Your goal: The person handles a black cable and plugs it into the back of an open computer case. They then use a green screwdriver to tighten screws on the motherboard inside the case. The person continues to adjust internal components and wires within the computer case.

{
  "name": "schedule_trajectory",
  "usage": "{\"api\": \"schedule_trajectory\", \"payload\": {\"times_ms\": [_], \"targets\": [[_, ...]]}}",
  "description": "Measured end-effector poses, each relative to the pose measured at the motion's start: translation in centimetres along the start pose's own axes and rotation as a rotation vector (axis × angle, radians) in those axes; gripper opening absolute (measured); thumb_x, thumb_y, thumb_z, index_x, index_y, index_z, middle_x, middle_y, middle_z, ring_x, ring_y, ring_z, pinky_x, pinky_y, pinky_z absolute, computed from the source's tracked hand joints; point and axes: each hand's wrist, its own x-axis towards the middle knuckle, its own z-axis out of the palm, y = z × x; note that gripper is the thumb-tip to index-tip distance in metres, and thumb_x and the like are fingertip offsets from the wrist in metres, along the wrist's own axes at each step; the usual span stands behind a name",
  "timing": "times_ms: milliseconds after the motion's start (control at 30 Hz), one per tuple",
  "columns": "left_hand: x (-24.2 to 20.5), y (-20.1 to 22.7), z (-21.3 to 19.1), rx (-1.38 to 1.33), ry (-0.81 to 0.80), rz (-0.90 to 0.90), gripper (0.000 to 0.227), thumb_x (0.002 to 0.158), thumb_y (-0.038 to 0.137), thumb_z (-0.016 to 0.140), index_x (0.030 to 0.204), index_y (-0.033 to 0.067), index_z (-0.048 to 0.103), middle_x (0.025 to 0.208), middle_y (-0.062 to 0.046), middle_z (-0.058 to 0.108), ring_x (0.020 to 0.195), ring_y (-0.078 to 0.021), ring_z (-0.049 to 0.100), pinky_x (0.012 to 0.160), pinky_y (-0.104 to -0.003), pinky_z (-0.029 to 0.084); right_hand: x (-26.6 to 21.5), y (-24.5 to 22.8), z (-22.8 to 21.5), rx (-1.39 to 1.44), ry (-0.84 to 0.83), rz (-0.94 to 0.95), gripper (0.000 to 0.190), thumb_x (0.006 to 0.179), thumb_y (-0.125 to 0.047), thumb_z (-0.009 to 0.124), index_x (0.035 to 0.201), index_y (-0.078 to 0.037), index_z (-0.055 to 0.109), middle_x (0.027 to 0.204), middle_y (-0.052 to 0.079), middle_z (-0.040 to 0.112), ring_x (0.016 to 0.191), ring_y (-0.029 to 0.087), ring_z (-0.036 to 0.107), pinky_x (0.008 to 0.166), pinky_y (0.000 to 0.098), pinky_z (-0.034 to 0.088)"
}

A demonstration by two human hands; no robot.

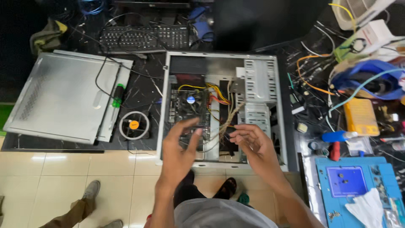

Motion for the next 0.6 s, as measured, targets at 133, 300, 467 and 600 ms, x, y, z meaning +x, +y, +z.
{"api": "schedule_trajectory", "payload": {"times_ms": [133,300,467,600], "targets": [[5.4,-12.5,-7.5,0.095,0.181,-0.1,0.025,0.11,0.01,0.078,0.13,-0.0046,0.081,0.114,-0.029,0.085,0.114,-0.0521,0.081,0.103,-0.06,0.061,5.2,-1.2,7.1,-0.045,-0.034,0.018,0.038,0.116,-0.017,0.064,0.148,0.004,0.066,0.129,0.027,0.08,0.127,0.043,0.082,0.109,0.0658,0.065],[9.2,-36.4,-13.7,0.88,0.328,-0.439,0.041,0.1,0.016,0.082,0.138,0.0035,0.077,0.124,-0.018,0.074,0.108,-0.0453,0.076,0.085,-0.056,0.066,12.4,-2.6,14.7,-0.055,-0.091,-0.018,0.042,0.115,-0.019,0.066,0.149,0.006,0.065,0.128,0.029,0.081,0.121,0.042,0.083,0.102,0.0644,0.065],[11.2,-45.2,-15.7,0.931,0.194,-0.512,0.05,0.1,0.019,0.082,0.145,0.0034,0.066,0.131,-0.014,0.057,0.12,-0.0443,0.066,0.089,-0.057,0.065,16.9,-4.2,17.1,-0.1,0.049,0.037,0.041,0.109,-0.005,0.068,0.148,0.008,0.067,0.124,0.032,0.081,0.116,0.045,0.084,0.104,0.0599,0.067],[11.7,-46.3,-16.3,0.715,0.134,-0.48,0.04,0.111,0.007,0.071,0.146,0.001,0.054,0.126,-0.024,0.066,0.111,-0.0538,0.075,0.092,-0.06,0.066,18.5,-5.0,17.1,-0.131,0.225,0.145,0.039,0.112,-0.001,0.063,0.149,0.01,0.066,0.124,0.034,0.078,0.116,0.044,0.081,0.108,0.0585,0.064]]}}
